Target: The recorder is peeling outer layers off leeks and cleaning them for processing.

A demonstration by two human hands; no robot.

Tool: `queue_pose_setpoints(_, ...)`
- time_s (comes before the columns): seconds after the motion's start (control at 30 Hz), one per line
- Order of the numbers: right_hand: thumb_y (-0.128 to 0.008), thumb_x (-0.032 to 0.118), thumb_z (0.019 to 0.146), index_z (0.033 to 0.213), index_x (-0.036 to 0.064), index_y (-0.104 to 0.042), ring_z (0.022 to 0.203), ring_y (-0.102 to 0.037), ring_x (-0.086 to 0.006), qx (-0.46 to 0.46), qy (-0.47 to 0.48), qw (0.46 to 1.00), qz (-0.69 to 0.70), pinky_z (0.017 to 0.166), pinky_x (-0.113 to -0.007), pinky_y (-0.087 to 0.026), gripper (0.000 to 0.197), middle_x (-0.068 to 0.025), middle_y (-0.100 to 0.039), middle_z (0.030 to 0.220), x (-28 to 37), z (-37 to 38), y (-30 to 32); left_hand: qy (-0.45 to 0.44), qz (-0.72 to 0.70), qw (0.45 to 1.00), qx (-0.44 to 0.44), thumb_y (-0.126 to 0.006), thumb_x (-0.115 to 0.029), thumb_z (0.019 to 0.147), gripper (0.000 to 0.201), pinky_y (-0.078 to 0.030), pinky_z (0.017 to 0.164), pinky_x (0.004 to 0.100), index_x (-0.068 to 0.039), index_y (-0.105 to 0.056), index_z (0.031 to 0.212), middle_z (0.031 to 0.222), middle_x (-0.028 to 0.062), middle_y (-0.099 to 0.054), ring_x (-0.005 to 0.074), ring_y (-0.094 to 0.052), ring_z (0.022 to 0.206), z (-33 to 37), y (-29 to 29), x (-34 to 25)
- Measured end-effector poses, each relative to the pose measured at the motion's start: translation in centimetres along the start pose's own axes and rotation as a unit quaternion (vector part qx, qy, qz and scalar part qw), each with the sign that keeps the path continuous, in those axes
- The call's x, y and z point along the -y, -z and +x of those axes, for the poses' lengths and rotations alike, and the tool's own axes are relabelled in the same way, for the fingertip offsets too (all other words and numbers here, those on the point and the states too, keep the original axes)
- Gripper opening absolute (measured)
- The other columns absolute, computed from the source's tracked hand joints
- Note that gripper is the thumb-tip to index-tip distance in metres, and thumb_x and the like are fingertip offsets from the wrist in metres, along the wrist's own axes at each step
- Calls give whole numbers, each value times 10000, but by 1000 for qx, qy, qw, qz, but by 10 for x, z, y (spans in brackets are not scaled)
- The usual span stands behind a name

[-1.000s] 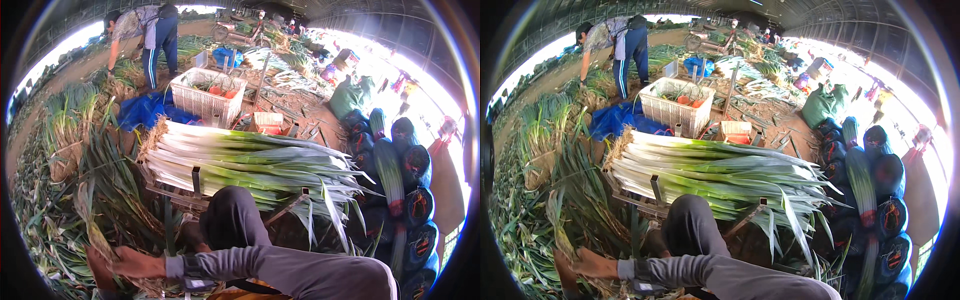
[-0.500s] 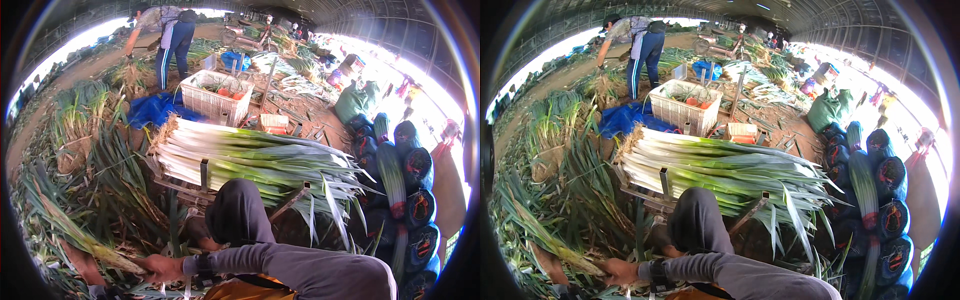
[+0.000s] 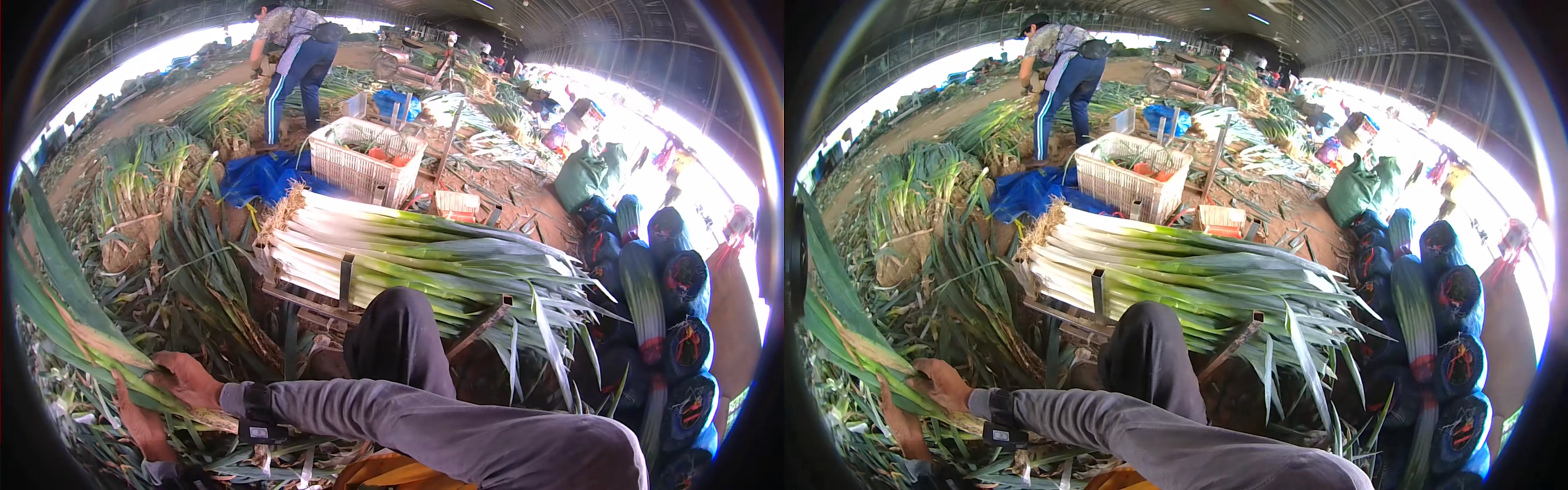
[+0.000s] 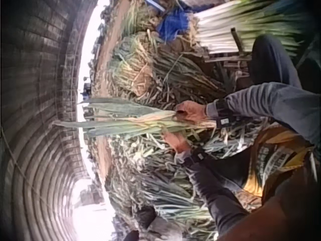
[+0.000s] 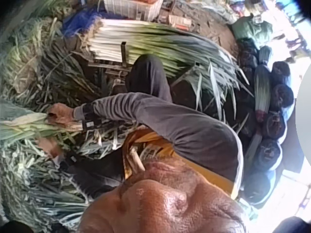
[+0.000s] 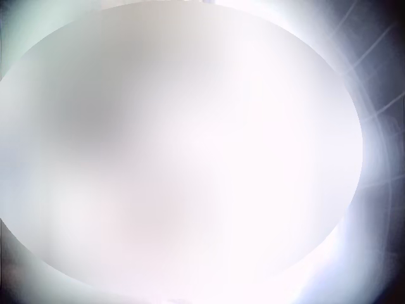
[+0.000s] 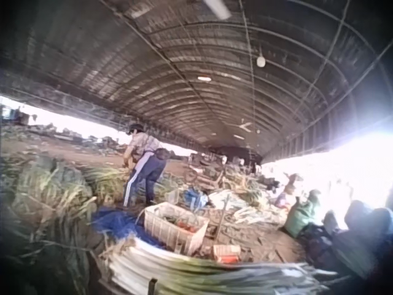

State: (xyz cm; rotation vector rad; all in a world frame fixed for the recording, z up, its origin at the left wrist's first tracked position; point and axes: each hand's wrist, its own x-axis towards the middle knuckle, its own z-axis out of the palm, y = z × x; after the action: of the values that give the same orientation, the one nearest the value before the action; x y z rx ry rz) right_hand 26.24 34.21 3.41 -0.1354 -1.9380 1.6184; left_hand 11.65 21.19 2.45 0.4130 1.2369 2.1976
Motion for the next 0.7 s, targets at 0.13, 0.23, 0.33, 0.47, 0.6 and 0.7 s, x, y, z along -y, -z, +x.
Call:
queue_pose_setpoints(0.13, -608, 239, 980, 1171, -34, -570, 891, -581, -153, 67, -32, 974, 213, 789, -333, -470, 336, -67, -630, 931, -10, -1, -7, -36, 30, 999, -27, -591, -415, 966, 543, -457, 942, 372, -13, -497, 1319, 1217, 106, -587, 213, -573, 1072, 2, 12, -14)
queue_pose_setpoints(0.23, -571, 317, 1002, 1138, -2, -592, 813, -541, -94, -60, 7, 987, 150, 723, -280, -462, 348, 15, -589, 888, -12, 3, -15, -29, 13, 999, -19, -601, -401, 964, 539, -466, 921, 360, -9, -500, 1319, 1205, 95, -592, 205, -577, 1063, 0, -1, -17)
queue_pose_setpoints(0.33, -537, 366, 1011, 1114, 25, -597, 757, -505, -24, 66, -90, 956, 270, 673, -214, -440, 362, 41, -571, 832, -1, 2, -2, -44, 12, 998, -38, -600, -394, 966, 535, -469, 914, 344, -9, -499, 1325, 1207, 93, -594, 197, -580, 1062, 1, 24, -12)
queue_pose_setpoints(0.47, -515, 364, 1015, 1082, 43, -607, 660, -507, -27, 28, -175, 894, 411, 551, -229, -415, 340, 41, -562, 773, -17, -24, -4, -50, -3, 997, -51, -584, -390, 976, 546, -456, 948, 338, -12, -481, 1357, 1256, 99, -580, 198, -571, 1102, 27, 80, -23)
queue_pose_setpoints(0.6, -460, 273, 1027, 1159, 28, -592, 663, -551, -82, -47, -324, 878, 349, 577, -254, -474, 308, 2, -586, 799, -64, -57, 10, -72, -89, 992, -61, -602, -354, 970, 566, -395, 1053, 339, -36, -446, 1412, 1341, 122, -546, 210, -516, 1234, 31, 123, -46)
queue_pose_setpoints(0.7, -444, 206, 1002, 1194, -3, -578, 669, -578, -162, -179, -97, 976, 76, 589, -315, -493, 314, -57, -606, 843, -120, -88, 19, -193, 182, 963, -37, -639, -296, 937, 642, -340, 1109, 353, -14, -380, 1452, 1454, 148, -435, 274, -450, 1314, -18, 69, -79)
